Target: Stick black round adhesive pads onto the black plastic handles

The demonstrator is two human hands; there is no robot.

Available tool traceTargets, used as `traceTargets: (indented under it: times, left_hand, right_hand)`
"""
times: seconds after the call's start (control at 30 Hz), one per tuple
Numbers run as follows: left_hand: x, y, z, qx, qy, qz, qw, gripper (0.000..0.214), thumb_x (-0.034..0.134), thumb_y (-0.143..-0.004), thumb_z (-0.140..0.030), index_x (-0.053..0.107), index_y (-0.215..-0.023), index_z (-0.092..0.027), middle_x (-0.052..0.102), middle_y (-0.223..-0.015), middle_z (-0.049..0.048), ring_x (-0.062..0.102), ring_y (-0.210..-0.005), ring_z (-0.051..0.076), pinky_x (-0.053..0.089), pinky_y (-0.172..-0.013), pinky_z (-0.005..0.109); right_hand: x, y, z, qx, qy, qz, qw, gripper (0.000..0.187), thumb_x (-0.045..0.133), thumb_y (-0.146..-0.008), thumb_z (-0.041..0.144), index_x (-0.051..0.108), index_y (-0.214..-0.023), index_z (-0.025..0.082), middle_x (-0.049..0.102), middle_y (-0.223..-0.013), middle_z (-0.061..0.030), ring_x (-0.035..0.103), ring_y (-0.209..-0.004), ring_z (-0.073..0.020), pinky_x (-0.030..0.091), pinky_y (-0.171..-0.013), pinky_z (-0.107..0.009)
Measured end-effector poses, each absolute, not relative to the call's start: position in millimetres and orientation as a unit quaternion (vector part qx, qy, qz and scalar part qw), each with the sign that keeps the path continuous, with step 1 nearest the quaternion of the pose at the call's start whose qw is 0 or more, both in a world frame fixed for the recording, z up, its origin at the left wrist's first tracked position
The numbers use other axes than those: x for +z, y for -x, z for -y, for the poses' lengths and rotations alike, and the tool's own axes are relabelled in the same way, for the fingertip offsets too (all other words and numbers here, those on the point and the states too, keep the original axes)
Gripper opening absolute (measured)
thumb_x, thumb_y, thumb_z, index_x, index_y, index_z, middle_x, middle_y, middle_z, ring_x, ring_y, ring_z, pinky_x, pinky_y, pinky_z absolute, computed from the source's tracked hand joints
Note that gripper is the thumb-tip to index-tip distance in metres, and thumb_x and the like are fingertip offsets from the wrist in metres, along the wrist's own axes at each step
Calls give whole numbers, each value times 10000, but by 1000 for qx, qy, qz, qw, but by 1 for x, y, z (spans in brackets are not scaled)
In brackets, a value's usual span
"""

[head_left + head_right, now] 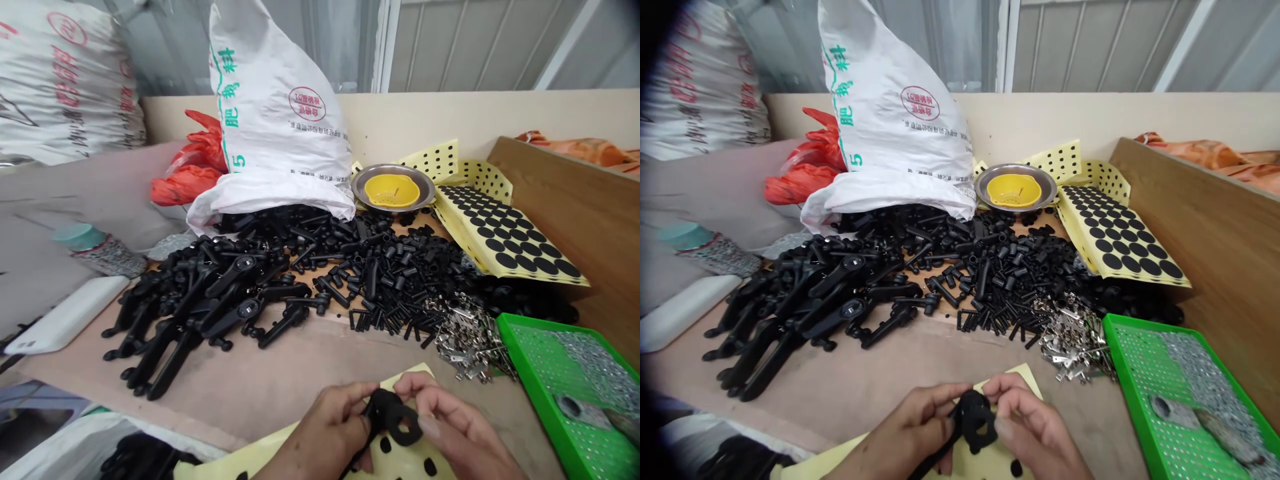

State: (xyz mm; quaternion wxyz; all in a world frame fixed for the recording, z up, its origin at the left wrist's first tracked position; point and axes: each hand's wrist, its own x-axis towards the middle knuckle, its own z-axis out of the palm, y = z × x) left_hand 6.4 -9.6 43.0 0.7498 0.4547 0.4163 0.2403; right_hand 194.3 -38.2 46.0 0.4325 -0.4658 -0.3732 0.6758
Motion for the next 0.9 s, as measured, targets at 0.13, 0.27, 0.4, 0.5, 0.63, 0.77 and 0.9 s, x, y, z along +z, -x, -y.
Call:
traceTargets:
  times: [0.13, 0.27, 0.4, 0.5, 0.63, 0.77, 0.9]
  left_hand:
    - [44, -10, 10, 237, -467, -415, 744, 357, 544, -748, -272, 634, -1066, -137, 577, -700, 5, 489, -474, 63, 372, -448, 160]
    - [45, -10, 11, 225, -483, -422, 733, 360, 519, -737, -259, 636, -1055, -135, 536, -649, -18, 474, -470, 60, 383, -454, 159]
    - [45, -10, 12, 221, -486, -429, 729, 410, 503, -722, -228, 619, -1106, -140, 525, -634, -25, 484, -486, 70, 391, -466, 163]
    - [47, -9, 13, 228, -480, -424, 734, 469, 500, -700, -198, 594, -1156, -139, 539, -652, -21, 483, -497, 77, 411, -481, 175]
    - [61, -4, 11, 213, -487, -417, 737, 369, 490, -762, -207, 620, -1104, -160, 549, -647, -29, 497, -547, 86, 412, -524, 170]
    - [79, 1, 10, 187, -510, -452, 708, 319, 452, -867, -318, 625, -1080, -156, 596, -656, -12, 536, -602, 108, 392, -525, 163]
    - [77, 1, 11, 178, -519, -461, 697, 374, 441, -883, -358, 584, -1159, -150, 595, -661, -8, 553, -601, 119, 414, -550, 185]
  right_hand:
    - [43, -194, 37, 675, 448, 402, 427, 250, 647, -742, 436, 615, -671, 198, 544, -1028, -60, 539, -955, -237, 439, -781, -309]
    - [39, -194, 36, 673, 454, 403, 423, 230, 649, -746, 417, 612, -678, 200, 543, -1019, -56, 530, -955, -235, 433, -783, -297]
    - [37, -194, 36, 665, 455, 406, 431, 244, 660, -732, 437, 603, -662, 210, 559, -976, -40, 538, -919, -216, 428, -767, -266]
    - [39, -193, 36, 667, 453, 406, 430, 233, 660, -734, 427, 606, -664, 211, 549, -975, -42, 530, -950, -230, 429, -786, -285]
    - [45, -193, 35, 665, 457, 431, 403, 213, 617, -775, 411, 621, -705, 210, 531, -988, -47, 515, -973, -235, 426, -797, -294]
    - [47, -193, 34, 657, 460, 444, 399, 209, 619, -777, 405, 625, -703, 209, 533, -967, -44, 528, -933, -219, 427, -772, -276]
    - [46, -192, 33, 654, 464, 431, 414, 210, 638, -762, 397, 616, -674, 208, 538, -931, -41, 537, -888, -212, 438, -758, -281]
